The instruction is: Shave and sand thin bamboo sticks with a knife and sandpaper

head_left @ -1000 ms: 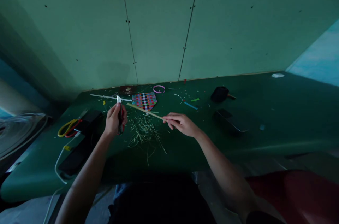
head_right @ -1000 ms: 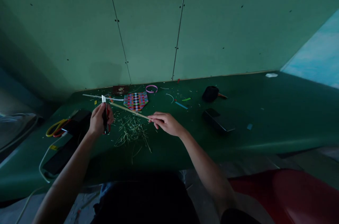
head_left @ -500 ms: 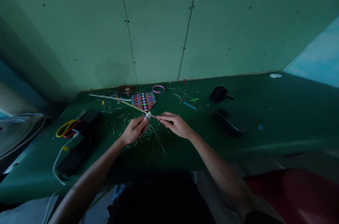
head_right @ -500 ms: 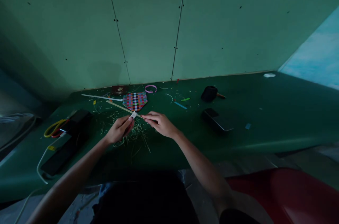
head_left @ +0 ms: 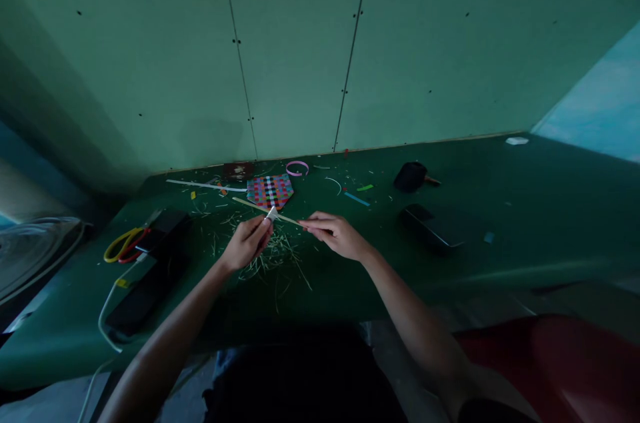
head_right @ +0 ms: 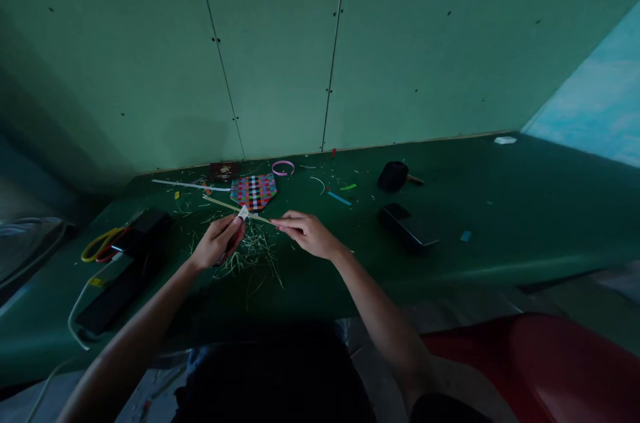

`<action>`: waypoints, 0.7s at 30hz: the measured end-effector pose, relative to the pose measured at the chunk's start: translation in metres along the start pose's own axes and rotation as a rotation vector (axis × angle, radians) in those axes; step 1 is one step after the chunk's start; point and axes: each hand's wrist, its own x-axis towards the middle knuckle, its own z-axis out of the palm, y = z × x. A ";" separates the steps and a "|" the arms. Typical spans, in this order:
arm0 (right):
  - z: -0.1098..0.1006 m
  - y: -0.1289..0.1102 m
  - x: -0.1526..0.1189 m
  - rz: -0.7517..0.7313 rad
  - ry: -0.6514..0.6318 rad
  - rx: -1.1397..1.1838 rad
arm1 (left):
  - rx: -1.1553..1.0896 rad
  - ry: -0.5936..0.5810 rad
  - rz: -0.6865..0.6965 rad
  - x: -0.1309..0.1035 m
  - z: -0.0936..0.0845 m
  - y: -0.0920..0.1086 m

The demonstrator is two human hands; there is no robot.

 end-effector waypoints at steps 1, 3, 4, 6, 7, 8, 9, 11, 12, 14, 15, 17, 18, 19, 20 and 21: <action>-0.001 0.000 -0.001 -0.004 0.004 -0.001 | -0.004 0.018 0.004 0.000 -0.001 0.000; -0.004 0.001 -0.004 -0.015 0.010 0.003 | -0.008 0.053 0.013 0.001 -0.004 0.000; -0.005 0.001 -0.005 -0.019 0.013 0.005 | -0.011 0.063 0.016 0.002 -0.006 0.000; -0.008 0.002 -0.010 -0.017 0.015 0.008 | -0.022 0.063 0.019 0.003 -0.009 0.000; -0.009 0.003 -0.013 -0.013 0.017 0.009 | -0.023 0.061 0.016 0.003 -0.010 0.000; -0.011 0.004 -0.016 -0.007 0.017 0.010 | -0.022 0.060 0.010 0.003 -0.011 -0.001; -0.012 0.005 -0.019 0.000 0.016 0.011 | -0.017 0.055 0.004 0.003 -0.010 -0.001; -0.014 0.006 -0.025 0.014 0.015 0.010 | 0.006 0.036 -0.005 0.002 -0.008 -0.002; -0.015 0.007 -0.028 0.022 0.015 0.010 | 0.020 0.024 -0.004 0.002 -0.006 -0.003; -0.017 0.007 -0.033 0.037 0.016 0.003 | 0.046 0.000 0.002 0.001 -0.003 -0.005; -0.018 0.006 -0.035 0.043 0.018 -0.002 | 0.054 -0.008 0.003 0.002 -0.002 -0.006; -0.022 0.005 -0.042 0.055 0.022 -0.014 | 0.040 -0.004 -0.004 0.003 -0.005 -0.009; -0.025 0.004 -0.046 0.064 0.025 -0.021 | 0.012 0.026 -0.005 0.004 -0.009 -0.010; -0.029 0.004 -0.051 0.077 0.031 -0.030 | -0.026 0.073 -0.004 0.006 -0.014 -0.011; -0.034 0.003 -0.057 0.096 0.038 -0.040 | -0.068 0.128 -0.001 0.007 -0.021 -0.013; -0.040 0.003 -0.063 0.122 0.045 -0.050 | -0.110 0.180 0.001 0.009 -0.027 -0.014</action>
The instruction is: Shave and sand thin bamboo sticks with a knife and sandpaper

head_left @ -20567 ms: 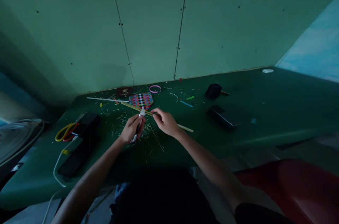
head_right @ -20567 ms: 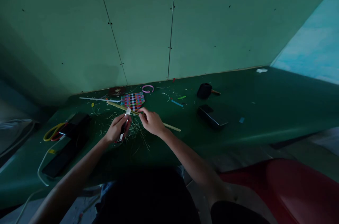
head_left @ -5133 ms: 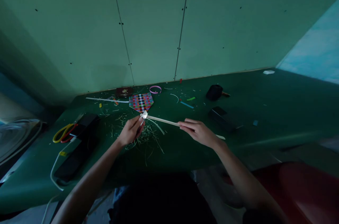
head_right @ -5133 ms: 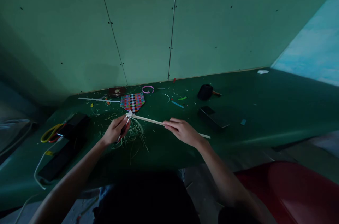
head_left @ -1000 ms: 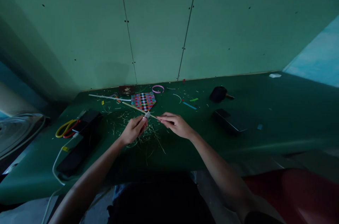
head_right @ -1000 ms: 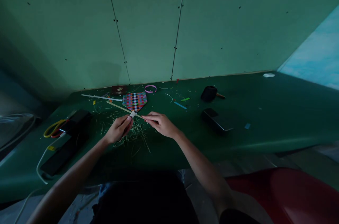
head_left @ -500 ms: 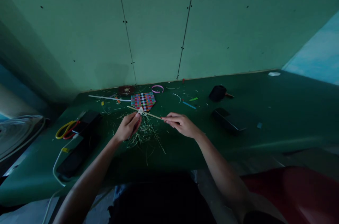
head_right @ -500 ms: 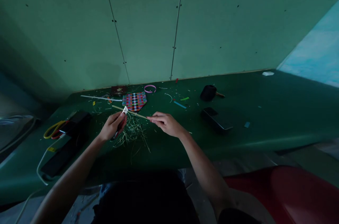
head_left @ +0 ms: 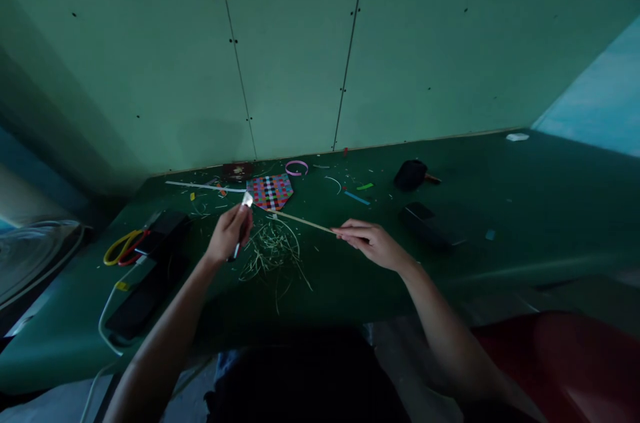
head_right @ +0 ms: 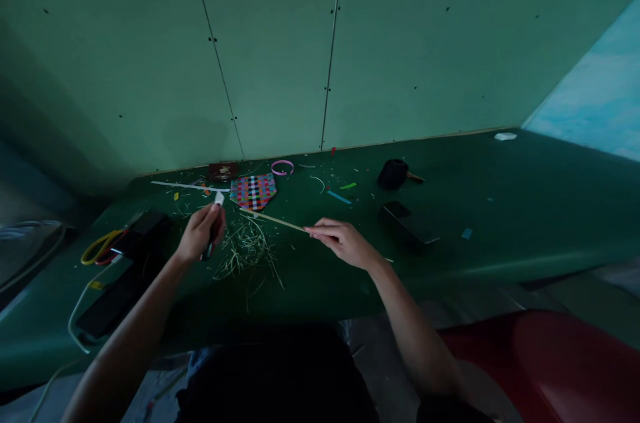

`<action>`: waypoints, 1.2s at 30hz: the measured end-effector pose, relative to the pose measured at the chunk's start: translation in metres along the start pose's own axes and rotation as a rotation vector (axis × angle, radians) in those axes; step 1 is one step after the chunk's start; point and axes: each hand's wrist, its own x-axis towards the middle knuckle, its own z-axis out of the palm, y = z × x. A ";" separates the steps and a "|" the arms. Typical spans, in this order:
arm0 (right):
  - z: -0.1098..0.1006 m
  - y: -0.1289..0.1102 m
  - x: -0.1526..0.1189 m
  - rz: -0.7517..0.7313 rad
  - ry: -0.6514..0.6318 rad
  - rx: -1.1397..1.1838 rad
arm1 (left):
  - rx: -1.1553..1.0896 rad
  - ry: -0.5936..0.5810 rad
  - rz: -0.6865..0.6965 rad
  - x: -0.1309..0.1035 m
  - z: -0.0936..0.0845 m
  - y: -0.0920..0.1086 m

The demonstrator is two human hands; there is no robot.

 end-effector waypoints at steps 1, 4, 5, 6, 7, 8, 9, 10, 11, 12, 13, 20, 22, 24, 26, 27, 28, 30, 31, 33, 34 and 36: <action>-0.006 0.000 -0.006 0.025 0.013 -0.008 | -0.034 0.034 -0.001 0.002 -0.005 0.000; -0.022 -0.001 -0.016 0.106 0.052 -0.005 | -0.059 0.014 -0.015 0.005 -0.011 -0.001; -0.025 -0.003 -0.016 0.138 0.055 0.012 | -0.045 -0.012 -0.014 0.004 -0.008 0.000; -0.025 -0.005 -0.014 0.171 0.052 0.039 | -0.025 -0.039 -0.009 0.002 -0.004 0.000; -0.023 -0.008 -0.010 0.202 0.041 0.075 | -0.004 -0.065 -0.001 0.000 0.001 0.001; -0.019 -0.010 -0.003 0.229 0.022 0.115 | 0.018 -0.092 0.007 -0.003 0.006 0.002; -0.013 -0.013 0.005 0.244 0.008 0.157 | 0.041 -0.122 0.010 -0.006 0.011 0.003; -0.006 -0.015 0.014 0.248 -0.012 0.197 | 0.063 -0.157 0.007 -0.008 0.016 0.003; 0.003 -0.018 0.024 0.248 -0.024 0.231 | 0.083 -0.195 0.002 -0.010 0.020 0.003; 0.013 -0.020 0.034 0.247 -0.017 0.264 | 0.103 -0.235 -0.002 -0.012 0.024 0.003; 0.023 -0.023 0.045 0.247 -0.015 0.295 | 0.122 -0.272 -0.001 -0.013 0.027 0.002; 0.076 -0.042 0.090 0.170 -0.024 0.310 | 0.129 -0.330 0.047 -0.015 0.037 -0.004; 0.082 -0.046 0.093 0.125 0.011 0.319 | 0.098 -0.293 0.025 -0.016 0.038 -0.003; 0.084 -0.047 0.092 0.089 0.036 0.338 | 0.081 -0.267 0.012 -0.016 0.038 -0.001; 0.085 -0.047 0.090 0.071 0.050 0.349 | 0.076 -0.263 0.006 -0.015 0.037 0.000; 0.085 -0.046 0.089 0.066 0.057 0.350 | 0.073 -0.267 0.002 -0.015 0.037 0.000; 0.086 -0.046 0.088 0.061 0.064 0.348 | 0.072 -0.271 0.000 -0.015 0.037 0.000; 0.085 -0.045 0.087 0.052 0.077 0.336 | 0.073 -0.277 0.000 -0.015 0.036 0.000; 0.085 -0.045 0.087 0.047 0.081 0.327 | 0.078 -0.280 0.001 -0.015 0.036 0.000; 0.084 -0.045 0.086 0.038 0.087 0.306 | 0.098 -0.282 0.009 -0.015 0.035 0.000; 0.084 -0.045 0.086 0.034 0.089 0.297 | 0.111 -0.281 0.016 -0.015 0.035 0.000; 0.083 -0.045 0.085 0.031 0.093 0.286 | 0.140 -0.280 0.033 -0.015 0.034 0.000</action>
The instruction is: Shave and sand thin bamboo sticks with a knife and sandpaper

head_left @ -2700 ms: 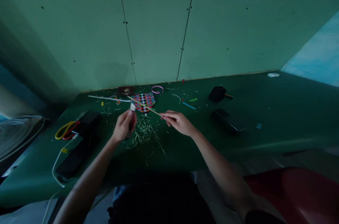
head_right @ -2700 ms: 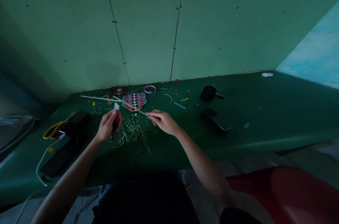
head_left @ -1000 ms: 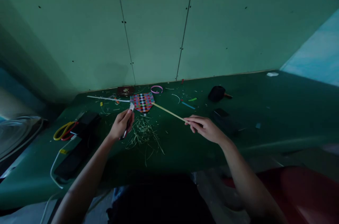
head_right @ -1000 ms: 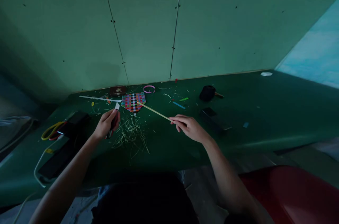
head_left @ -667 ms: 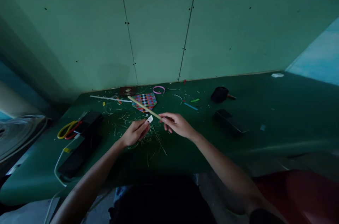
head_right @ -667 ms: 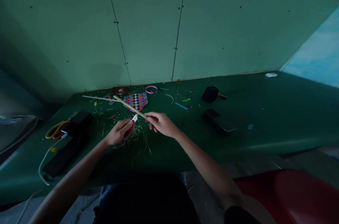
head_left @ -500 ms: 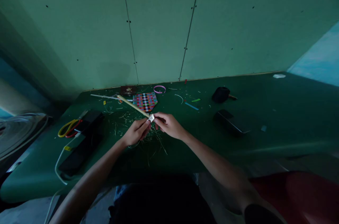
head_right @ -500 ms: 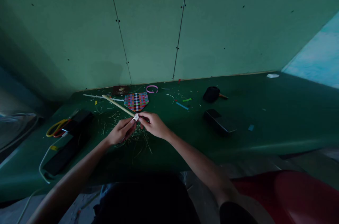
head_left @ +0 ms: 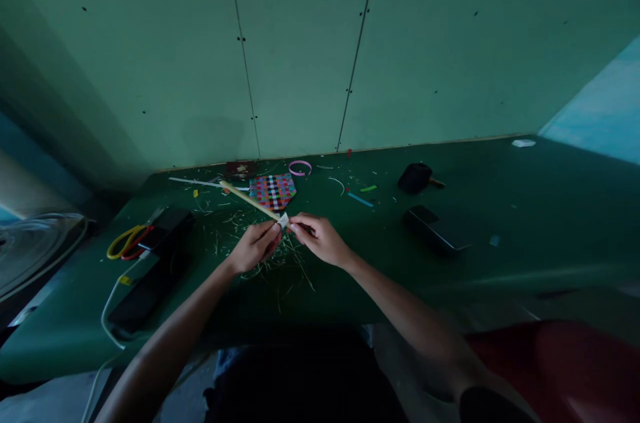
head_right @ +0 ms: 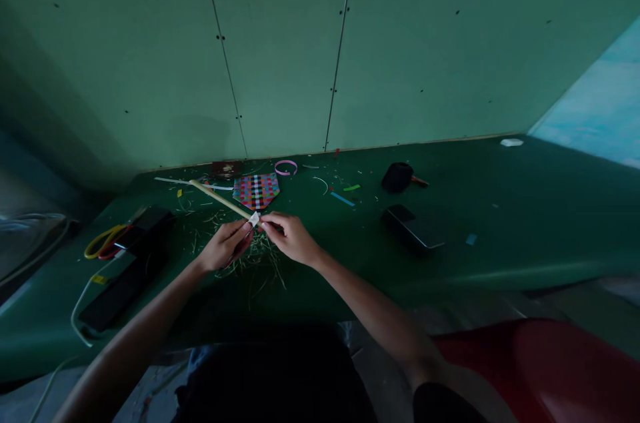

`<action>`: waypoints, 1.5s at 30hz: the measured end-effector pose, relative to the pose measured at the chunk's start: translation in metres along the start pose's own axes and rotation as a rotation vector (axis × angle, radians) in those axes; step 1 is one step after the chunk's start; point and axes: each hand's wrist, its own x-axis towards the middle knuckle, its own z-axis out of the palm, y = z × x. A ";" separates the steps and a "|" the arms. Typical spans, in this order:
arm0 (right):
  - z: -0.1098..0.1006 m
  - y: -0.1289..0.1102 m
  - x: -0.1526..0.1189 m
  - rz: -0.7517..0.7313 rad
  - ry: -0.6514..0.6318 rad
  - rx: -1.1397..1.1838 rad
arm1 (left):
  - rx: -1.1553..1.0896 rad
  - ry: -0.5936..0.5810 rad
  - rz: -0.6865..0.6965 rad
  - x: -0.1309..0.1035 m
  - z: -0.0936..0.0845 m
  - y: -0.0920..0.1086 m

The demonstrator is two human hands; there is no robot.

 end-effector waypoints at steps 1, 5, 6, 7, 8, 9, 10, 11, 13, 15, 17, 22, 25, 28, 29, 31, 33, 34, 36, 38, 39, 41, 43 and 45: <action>-0.001 0.000 0.000 0.001 0.000 -0.003 | 0.014 0.002 0.007 0.000 -0.001 0.000; -0.004 0.001 -0.003 0.015 -0.024 -0.016 | 0.043 0.004 0.012 -0.001 -0.001 0.004; -0.005 0.001 -0.004 0.016 -0.035 -0.021 | 0.043 0.007 0.011 -0.001 -0.001 0.005; -0.006 0.002 -0.005 0.014 -0.044 -0.026 | 0.039 0.010 0.009 -0.001 -0.001 0.006; -0.007 0.002 -0.006 0.011 -0.046 -0.032 | 0.031 0.014 0.005 -0.001 -0.002 0.007; -0.009 0.003 -0.008 0.007 -0.041 -0.039 | 0.018 0.023 0.003 -0.001 -0.003 0.008; -0.011 0.004 -0.010 0.004 -0.033 -0.046 | -0.003 0.040 -0.002 -0.001 -0.006 0.007; -0.013 0.005 -0.013 0.001 -0.027 -0.053 | -0.037 0.068 -0.008 0.000 -0.010 0.007; -0.021 0.006 -0.020 0.002 -0.029 -0.060 | -0.132 0.156 -0.016 0.001 -0.022 0.003; -0.033 0.007 -0.028 0.011 -0.046 -0.060 | -0.234 0.257 -0.012 0.003 -0.037 -0.002; -0.046 0.007 -0.037 0.029 -0.057 -0.057 | -0.308 0.338 0.008 0.004 -0.050 -0.006; -0.067 0.004 -0.046 0.150 -0.029 -0.007 | -0.298 0.408 0.041 0.004 -0.052 -0.007; -0.063 0.004 -0.038 0.239 -0.023 0.094 | -0.181 0.251 0.002 0.002 -0.034 -0.005; -0.045 0.008 -0.022 0.291 -0.006 0.258 | -0.068 0.023 -0.030 -0.001 -0.011 -0.002; -0.038 0.009 -0.017 0.303 -0.002 0.326 | -0.046 -0.030 -0.032 -0.002 -0.005 -0.002; -0.024 0.011 -0.006 0.325 -0.029 0.452 | -0.024 -0.089 -0.024 -0.002 0.004 -0.002; -0.012 0.012 0.002 0.326 -0.039 0.529 | -0.042 -0.094 -0.017 -0.002 0.009 -0.003; -0.008 0.011 0.005 0.321 -0.045 0.546 | -0.060 -0.078 -0.019 -0.001 0.009 -0.004; -0.001 0.009 0.009 0.310 -0.061 0.553 | -0.104 -0.035 -0.029 -0.001 0.008 -0.005; 0.002 0.007 0.010 0.292 -0.064 0.550 | -0.129 -0.019 -0.032 -0.002 0.006 -0.005; 0.004 0.005 0.011 0.278 -0.060 0.548 | -0.128 -0.025 -0.029 -0.002 0.005 -0.005; 0.006 0.004 0.010 0.253 -0.041 0.543 | -0.124 -0.042 -0.022 -0.002 0.005 -0.004; 0.008 0.003 0.009 0.252 -0.028 0.530 | -0.138 -0.044 -0.023 -0.002 0.005 -0.003; 0.010 0.002 0.008 0.269 -0.025 0.512 | -0.168 -0.027 -0.034 -0.001 0.005 -0.002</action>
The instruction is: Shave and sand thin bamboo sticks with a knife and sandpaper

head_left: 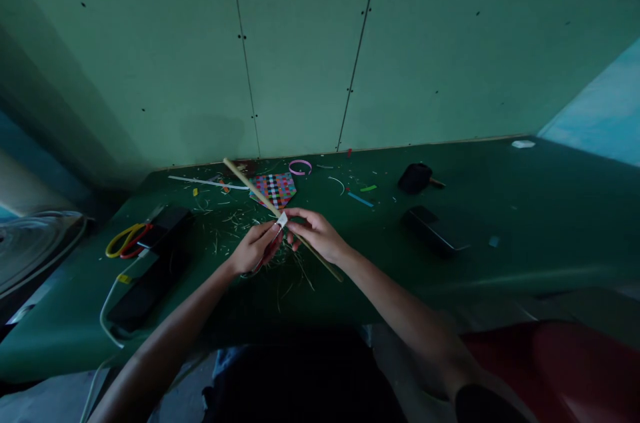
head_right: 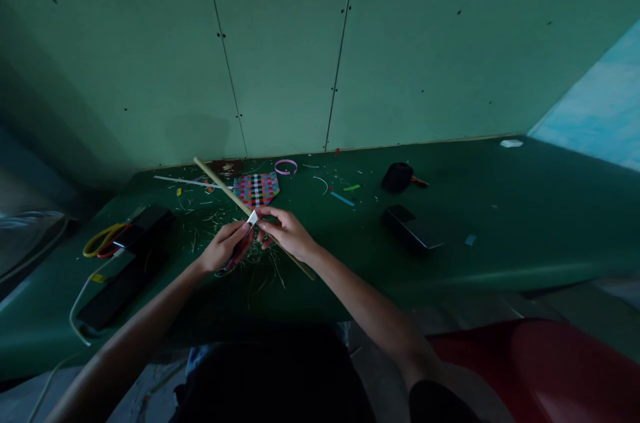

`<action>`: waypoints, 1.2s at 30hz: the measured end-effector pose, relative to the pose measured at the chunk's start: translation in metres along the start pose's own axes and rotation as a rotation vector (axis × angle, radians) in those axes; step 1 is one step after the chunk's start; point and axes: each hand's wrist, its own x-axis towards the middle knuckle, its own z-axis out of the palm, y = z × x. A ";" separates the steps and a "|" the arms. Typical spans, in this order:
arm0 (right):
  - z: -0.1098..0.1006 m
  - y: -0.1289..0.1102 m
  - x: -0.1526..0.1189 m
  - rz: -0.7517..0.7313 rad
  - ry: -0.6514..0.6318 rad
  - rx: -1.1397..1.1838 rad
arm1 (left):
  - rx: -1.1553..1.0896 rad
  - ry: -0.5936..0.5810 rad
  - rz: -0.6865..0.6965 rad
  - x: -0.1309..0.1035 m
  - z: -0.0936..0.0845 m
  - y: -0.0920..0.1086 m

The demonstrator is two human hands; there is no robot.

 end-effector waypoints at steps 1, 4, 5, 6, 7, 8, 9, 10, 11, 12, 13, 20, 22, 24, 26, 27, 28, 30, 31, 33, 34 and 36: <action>0.001 0.000 -0.001 0.007 0.004 -0.006 | -0.015 0.009 -0.005 0.000 0.000 0.000; 0.003 -0.001 -0.003 0.019 -0.003 0.004 | -0.053 0.014 -0.012 0.000 -0.001 0.001; 0.004 -0.002 -0.004 0.027 -0.017 0.014 | -0.066 0.009 -0.013 0.000 -0.002 0.002; 0.004 -0.002 -0.004 0.032 -0.030 0.025 | -0.083 0.005 -0.013 0.000 -0.002 0.002; 0.003 -0.003 -0.005 0.038 -0.042 0.032 | -0.100 0.003 -0.014 0.000 -0.003 0.002; 0.003 -0.003 -0.006 0.042 -0.050 0.036 | -0.115 0.002 -0.016 0.000 -0.004 0.002; 0.003 -0.003 -0.006 0.044 -0.055 0.034 | -0.123 0.003 -0.017 0.000 -0.004 0.002; 0.002 -0.003 -0.007 0.044 -0.056 0.028 | -0.127 0.004 -0.016 0.000 -0.004 0.002; 0.002 -0.003 -0.007 0.040 -0.058 0.017 | -0.125 0.006 -0.014 0.000 -0.004 0.002; 0.002 -0.003 -0.007 0.035 -0.063 0.003 | -0.120 0.008 -0.013 0.000 -0.004 0.003; 0.002 -0.003 -0.007 0.027 -0.069 -0.010 | -0.110 0.008 -0.011 0.000 -0.004 0.003; -0.002 -0.001 -0.009 -0.019 -0.091 -0.012 | -0.004 0.066 0.000 0.001 -0.011 0.008; -0.006 -0.001 -0.013 -0.003 -0.102 0.011 | -0.051 0.145 0.013 0.002 -0.021 0.006; -0.013 -0.001 -0.019 0.029 -0.124 0.034 | -0.120 0.222 0.033 0.004 -0.034 0.005; -0.020 -0.002 -0.027 0.060 -0.135 0.063 | -0.173 0.300 0.057 0.005 -0.047 0.005; -0.023 -0.001 -0.031 0.073 -0.132 0.080 | -0.197 0.347 0.072 0.005 -0.053 0.005; -0.026 -0.001 -0.035 0.086 -0.126 0.101 | -0.221 0.403 0.092 0.005 -0.057 0.005; -0.030 -0.001 -0.041 0.105 -0.100 0.150 | -0.267 0.536 0.153 0.005 -0.063 0.006; -0.030 -0.001 -0.042 0.110 -0.086 0.175 | -0.274 0.594 0.180 0.005 -0.063 0.006; -0.030 -0.001 -0.042 0.116 -0.066 0.221 | -0.230 0.624 0.189 0.005 -0.058 0.006; -0.029 -0.002 -0.040 0.112 -0.057 0.245 | -0.189 0.582 0.165 0.005 -0.053 0.006; -0.025 -0.002 -0.036 0.102 -0.036 0.287 | -0.104 0.414 0.087 0.004 -0.039 0.006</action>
